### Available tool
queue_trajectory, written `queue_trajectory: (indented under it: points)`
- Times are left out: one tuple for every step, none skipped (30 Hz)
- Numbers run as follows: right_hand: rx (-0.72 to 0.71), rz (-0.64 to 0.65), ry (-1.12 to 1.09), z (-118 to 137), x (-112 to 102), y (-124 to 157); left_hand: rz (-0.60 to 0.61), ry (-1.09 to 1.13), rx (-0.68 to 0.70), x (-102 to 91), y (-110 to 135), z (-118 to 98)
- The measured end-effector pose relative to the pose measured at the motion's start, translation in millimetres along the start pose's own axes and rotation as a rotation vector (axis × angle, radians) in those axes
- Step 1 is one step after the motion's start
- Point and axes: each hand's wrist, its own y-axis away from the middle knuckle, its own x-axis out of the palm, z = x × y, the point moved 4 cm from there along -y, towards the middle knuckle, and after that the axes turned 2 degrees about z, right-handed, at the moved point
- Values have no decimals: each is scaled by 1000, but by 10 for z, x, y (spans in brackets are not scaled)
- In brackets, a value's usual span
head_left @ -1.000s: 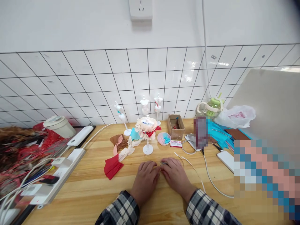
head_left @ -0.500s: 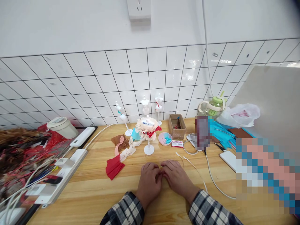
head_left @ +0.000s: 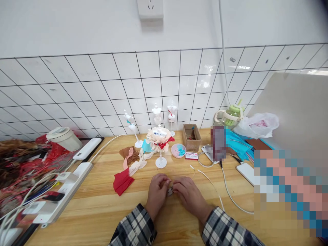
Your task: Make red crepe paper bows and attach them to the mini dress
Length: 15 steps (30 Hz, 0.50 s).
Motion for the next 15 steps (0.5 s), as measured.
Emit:
queue_trajectory:
  points:
    - [40,-13,11,-35,-15,3,12,57,8,-21,1,12]
    - [83,-31,23,-80,-31,3,22,124,10,-41,5,27]
    - [123,-49,32,-128,-46,1,29,194,7,-62,10,43]
    - [156,-67,36,-175,-57,-5,30,254,-1,-82,17,61]
    - [180,-80,33,-215,-62,-13,23,295,-12,-102,25,79]
    - [195,-86,25,-247,-61,-23,14,324,-25,-120,33,96]
    - [206,-91,16,-270,-57,-35,1,342,-39,-136,42,110]
    - [218,-95,8,-287,-49,-47,-9,351,-49,-149,52,118]
    - [235,-96,-3,-302,-39,-59,-12,354,-57,-156,61,122]
    - [254,-92,-18,-314,-27,-69,-11,353,-60,-159,70,120]
    - [273,-88,-33,-324,-16,-77,-6,347,-60,-160,78,114]
    - [291,-88,-42,-335,-9,-82,2,339,-58,-159,84,105]
    - [304,-95,-46,-345,-7,-85,10,329,-53,-158,88,93]
    - [313,-107,-46,-356,-10,-85,19,319,-49,-158,90,82]
    - [320,-128,-47,-367,-17,-82,24,310,-45,-159,91,71]
